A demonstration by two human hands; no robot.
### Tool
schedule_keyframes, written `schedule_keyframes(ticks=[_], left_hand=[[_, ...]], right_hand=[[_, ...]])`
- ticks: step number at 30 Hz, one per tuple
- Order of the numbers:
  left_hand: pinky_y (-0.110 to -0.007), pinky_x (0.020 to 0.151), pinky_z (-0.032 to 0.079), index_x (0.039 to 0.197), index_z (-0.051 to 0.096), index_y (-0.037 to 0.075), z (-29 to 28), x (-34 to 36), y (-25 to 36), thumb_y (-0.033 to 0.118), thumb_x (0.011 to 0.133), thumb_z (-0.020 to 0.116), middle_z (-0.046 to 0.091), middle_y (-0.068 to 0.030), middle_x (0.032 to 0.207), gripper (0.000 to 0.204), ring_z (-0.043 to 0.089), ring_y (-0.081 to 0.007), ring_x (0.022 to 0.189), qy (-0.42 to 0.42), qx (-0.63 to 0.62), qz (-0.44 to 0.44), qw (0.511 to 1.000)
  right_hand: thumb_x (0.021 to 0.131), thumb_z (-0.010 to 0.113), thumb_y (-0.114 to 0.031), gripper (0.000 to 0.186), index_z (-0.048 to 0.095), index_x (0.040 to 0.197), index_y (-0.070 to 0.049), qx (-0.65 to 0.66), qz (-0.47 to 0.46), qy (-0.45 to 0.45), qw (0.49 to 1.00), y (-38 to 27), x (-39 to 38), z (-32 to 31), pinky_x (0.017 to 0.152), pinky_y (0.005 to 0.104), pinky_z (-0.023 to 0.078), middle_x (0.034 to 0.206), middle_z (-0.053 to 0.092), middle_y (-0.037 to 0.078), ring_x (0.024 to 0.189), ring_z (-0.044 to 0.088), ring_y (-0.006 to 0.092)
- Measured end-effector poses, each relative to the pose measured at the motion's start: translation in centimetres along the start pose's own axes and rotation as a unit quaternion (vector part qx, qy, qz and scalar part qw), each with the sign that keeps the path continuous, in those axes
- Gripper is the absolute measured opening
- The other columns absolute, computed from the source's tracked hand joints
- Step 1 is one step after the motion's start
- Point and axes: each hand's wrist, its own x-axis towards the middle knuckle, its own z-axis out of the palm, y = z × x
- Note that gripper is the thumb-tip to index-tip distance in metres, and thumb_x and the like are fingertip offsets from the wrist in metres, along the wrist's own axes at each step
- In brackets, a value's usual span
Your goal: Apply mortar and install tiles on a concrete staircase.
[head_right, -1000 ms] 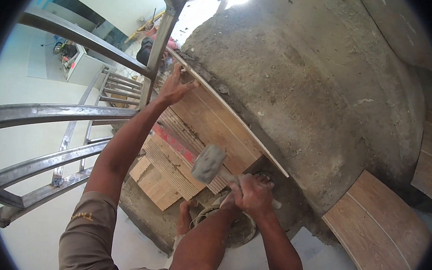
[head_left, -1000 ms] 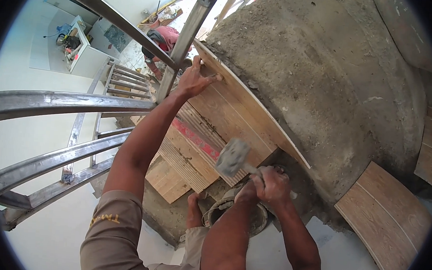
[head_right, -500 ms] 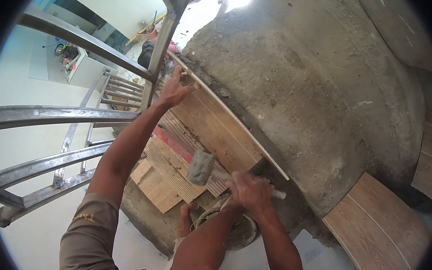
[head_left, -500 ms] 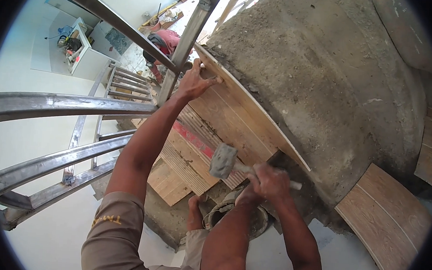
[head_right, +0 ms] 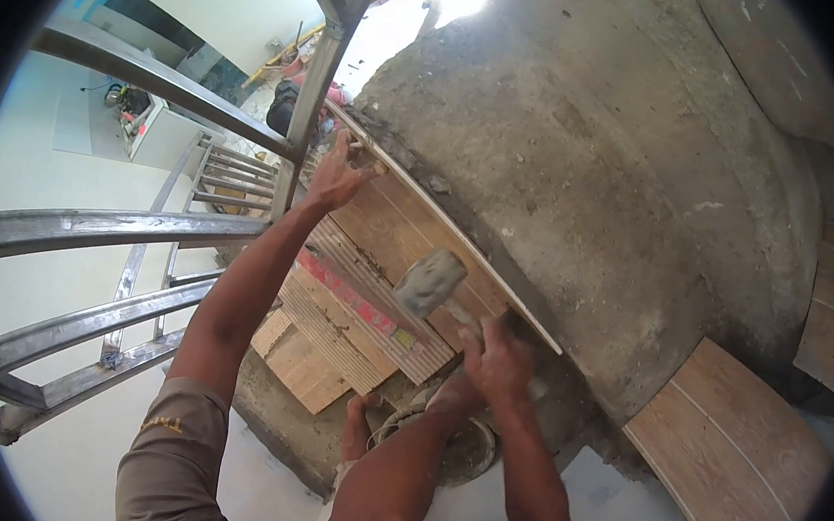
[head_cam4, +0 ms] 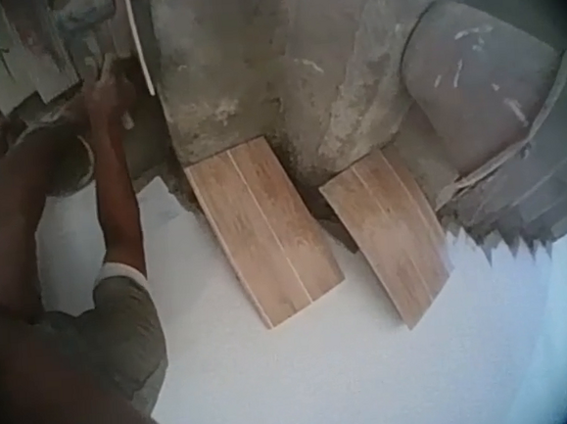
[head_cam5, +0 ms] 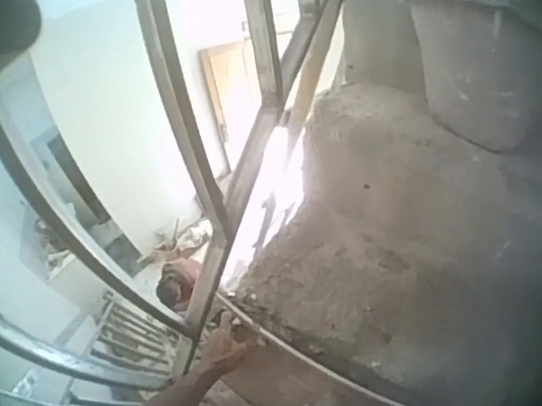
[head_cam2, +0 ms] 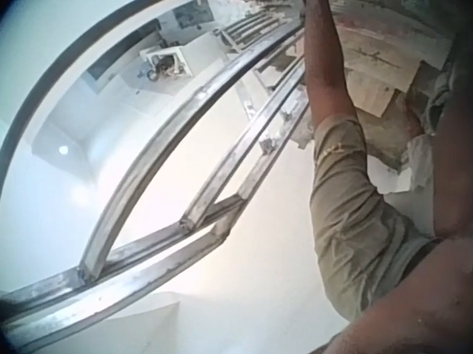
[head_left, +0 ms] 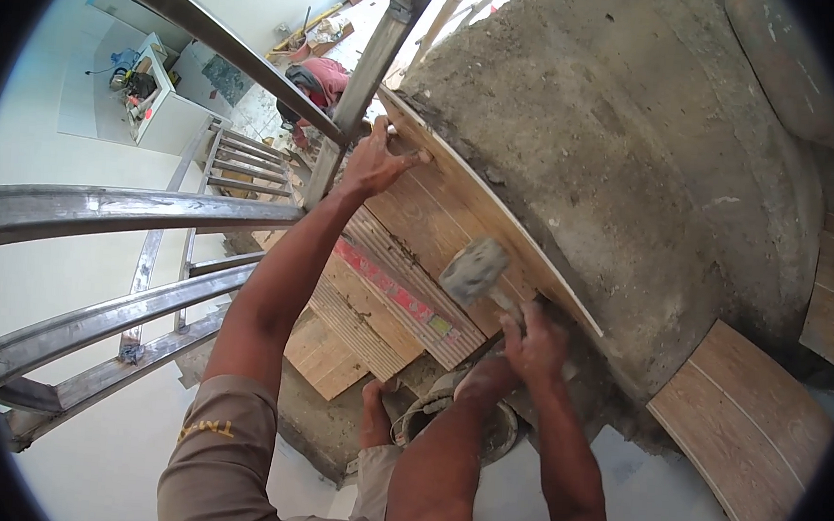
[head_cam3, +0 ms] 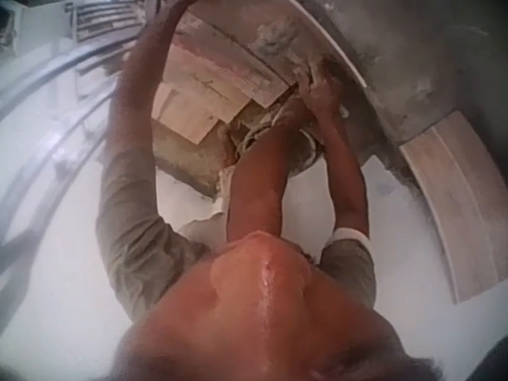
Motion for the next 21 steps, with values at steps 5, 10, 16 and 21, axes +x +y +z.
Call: schedule_keyframes(ticks=[5,10,16,21], left_hand=[[-0.052,0.099,0.047,0.132,0.038,0.002,-0.6,-0.7,0.4,0.069,0.073,0.079,0.062,-0.0336,0.123,0.098,0.06,-0.0506,0.116,-0.023,-0.008,-0.027,0.999],[-0.049,0.102,0.047,0.139,0.039,0.004,-0.3,-5.1,3.5,0.064,0.078,0.078,0.054,-0.0298,0.137,0.094,0.055,-0.0468,0.125,0.064,-0.037,0.019,0.997],[-0.044,0.103,0.047,0.135,0.054,0.012,-7.7,-10.8,13.2,0.036,0.081,0.081,0.057,-0.0122,0.129,0.065,0.056,-0.0326,0.123,0.015,0.157,0.263,0.952],[-0.044,0.105,0.044,0.126,0.06,0.015,-8.5,-6.5,16.5,0.032,0.077,0.08,0.059,-0.0068,0.121,0.056,0.056,-0.0277,0.119,0.012,0.228,0.488,0.843]], right_hand=[[0.086,0.074,-0.03,0.028,0.068,0.098,-0.006,0.078,-0.028,-0.052,0.995,-2.4,-1.4,-0.9,0.064,0.0501,0.054,0.08,0.069,0.017,0.073,0.068,0.0413],[0.084,0.075,-0.025,0.025,0.068,0.096,-0.004,0.064,-0.081,-0.081,0.991,-2.5,-2.4,-1.8,0.073,0.0518,0.053,0.081,0.069,0.019,0.079,0.069,0.0414],[0.088,0.071,-0.027,0.03,0.067,0.101,-0.001,0.116,0.057,-0.116,0.985,-1.0,-5.4,-1.3,0.08,0.0505,0.053,0.091,0.07,0.023,0.089,0.068,0.0468],[0.091,0.069,-0.029,0.032,0.066,0.105,0.0,0.135,0.12,-0.152,0.972,-1.1,-5.9,-0.9,0.083,0.0509,0.053,0.101,0.07,0.026,0.095,0.067,0.0479]])
